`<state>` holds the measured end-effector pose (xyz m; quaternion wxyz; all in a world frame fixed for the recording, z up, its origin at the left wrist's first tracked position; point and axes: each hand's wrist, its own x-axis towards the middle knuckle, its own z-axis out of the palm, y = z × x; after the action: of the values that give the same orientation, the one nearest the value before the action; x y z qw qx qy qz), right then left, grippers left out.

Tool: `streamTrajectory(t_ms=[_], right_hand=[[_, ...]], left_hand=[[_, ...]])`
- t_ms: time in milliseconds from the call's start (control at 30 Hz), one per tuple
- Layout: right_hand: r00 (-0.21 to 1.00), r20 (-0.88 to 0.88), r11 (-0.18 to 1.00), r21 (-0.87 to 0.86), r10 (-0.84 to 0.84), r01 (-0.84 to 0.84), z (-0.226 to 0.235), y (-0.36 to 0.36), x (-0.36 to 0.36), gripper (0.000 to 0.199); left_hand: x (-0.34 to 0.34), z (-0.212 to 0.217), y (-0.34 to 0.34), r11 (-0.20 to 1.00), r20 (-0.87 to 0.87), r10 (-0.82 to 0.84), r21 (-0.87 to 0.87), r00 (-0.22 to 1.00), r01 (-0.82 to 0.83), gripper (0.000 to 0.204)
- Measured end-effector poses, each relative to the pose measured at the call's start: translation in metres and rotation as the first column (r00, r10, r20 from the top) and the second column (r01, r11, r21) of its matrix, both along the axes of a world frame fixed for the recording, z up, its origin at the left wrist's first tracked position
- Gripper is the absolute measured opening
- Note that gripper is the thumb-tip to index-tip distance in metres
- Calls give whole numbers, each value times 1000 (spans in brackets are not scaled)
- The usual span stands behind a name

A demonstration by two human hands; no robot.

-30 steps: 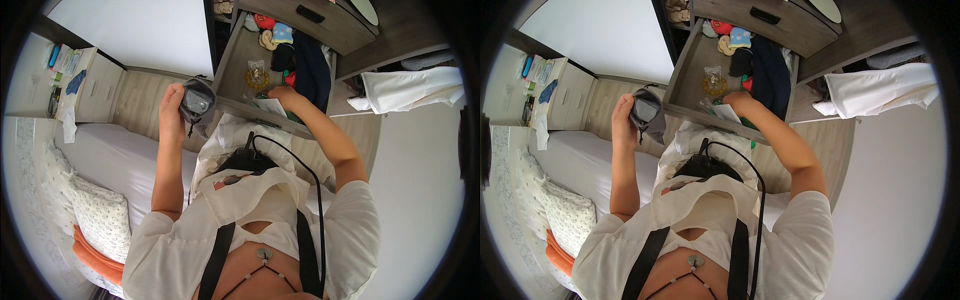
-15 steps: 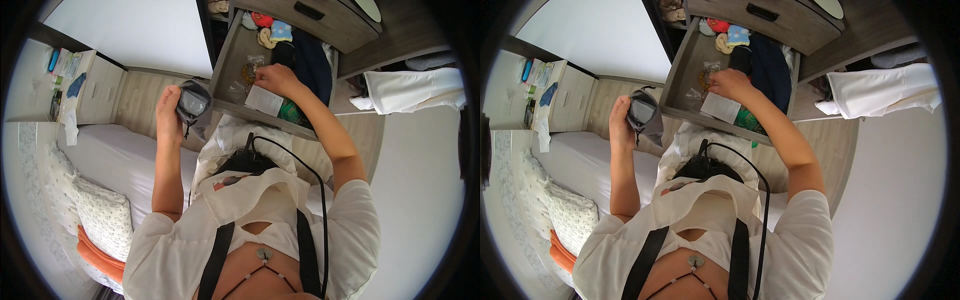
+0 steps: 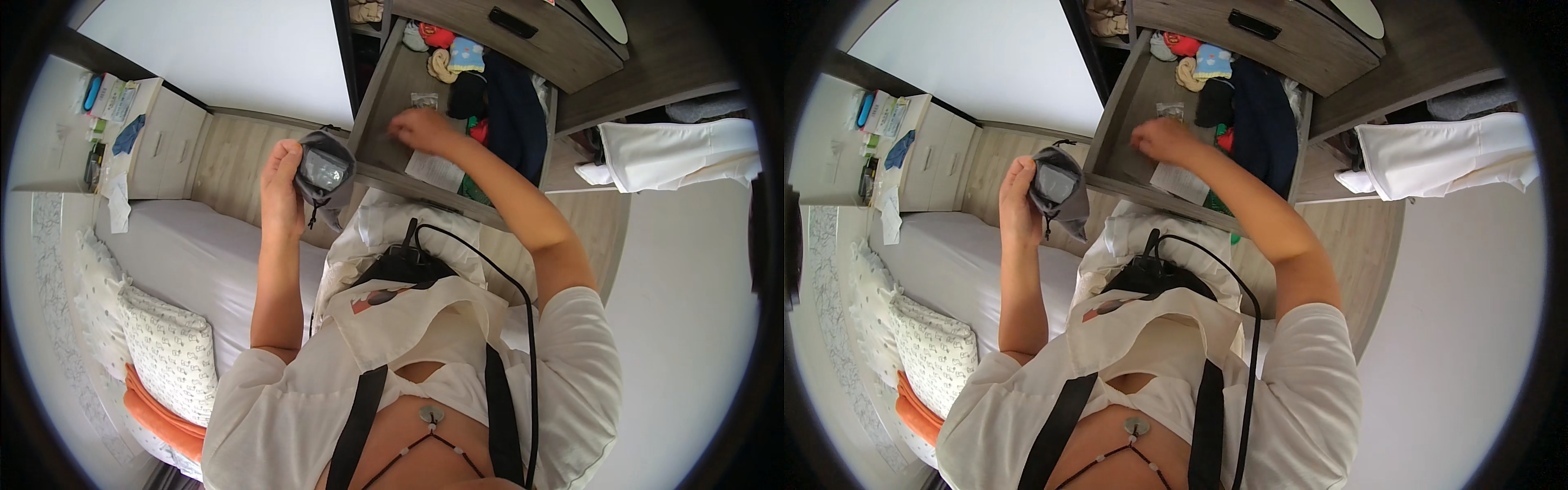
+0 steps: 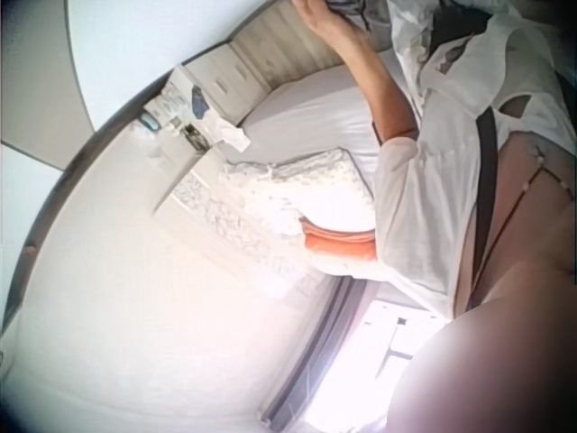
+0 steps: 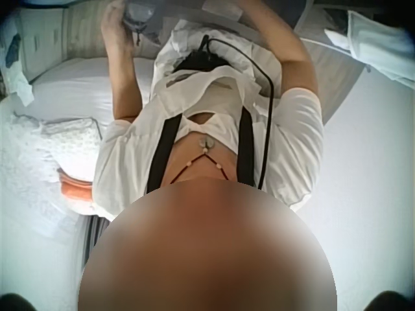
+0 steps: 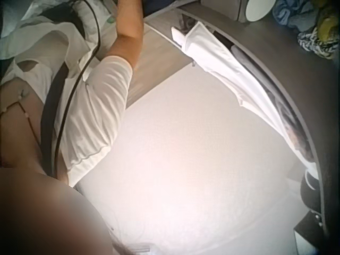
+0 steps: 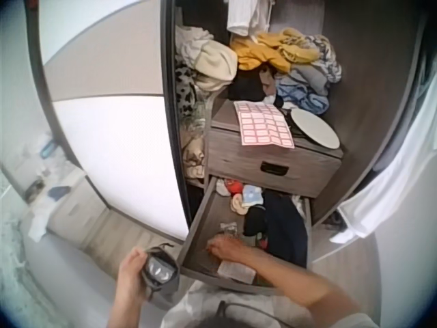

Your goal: The person sorts through items in a drawer, handling a white cloth, a sheet of red-and-white labels, a small gray pouch, and several small plastic bags.

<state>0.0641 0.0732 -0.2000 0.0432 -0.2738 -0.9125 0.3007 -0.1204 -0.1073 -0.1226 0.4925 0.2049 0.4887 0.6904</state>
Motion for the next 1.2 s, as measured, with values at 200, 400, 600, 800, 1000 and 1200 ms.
streamTrajectory(t_ms=[200, 400, 600, 800, 1000, 1200], right_hand=[[971, -66, 891, -416, -231, 183, 34, 14, 40, 22], [898, -120, 704, -667, -424, 244, 87, -22, 37, 19], [863, -356, 799, -595, -359, 87, 130, -72, -10, 12], [981, -192, 1000, 21, -8, 12, 138, -100, -25, 12], [950, 308, 870, 481, -52, -108, 137, -114, -28, 11], [988, 129, 980, 171, 81, -103, 179, -102, -4, 20]], left_hand=[[-1, -3, -3, 1000, -19, 8, -9, 1000, -8, 10], [8, 2, -4, 997, -135, 77, 8, 988, -76, 9], [16, 7, -10, 999, -77, 39, 0, 996, -39, 10], [25, 27, -9, 996, -200, -54, 55, 978, 66, 10], [48, 38, -10, 972, -298, -128, 152, 946, 179, 6], [46, 45, -11, 989, -287, -80, 98, 955, 112, 9]])
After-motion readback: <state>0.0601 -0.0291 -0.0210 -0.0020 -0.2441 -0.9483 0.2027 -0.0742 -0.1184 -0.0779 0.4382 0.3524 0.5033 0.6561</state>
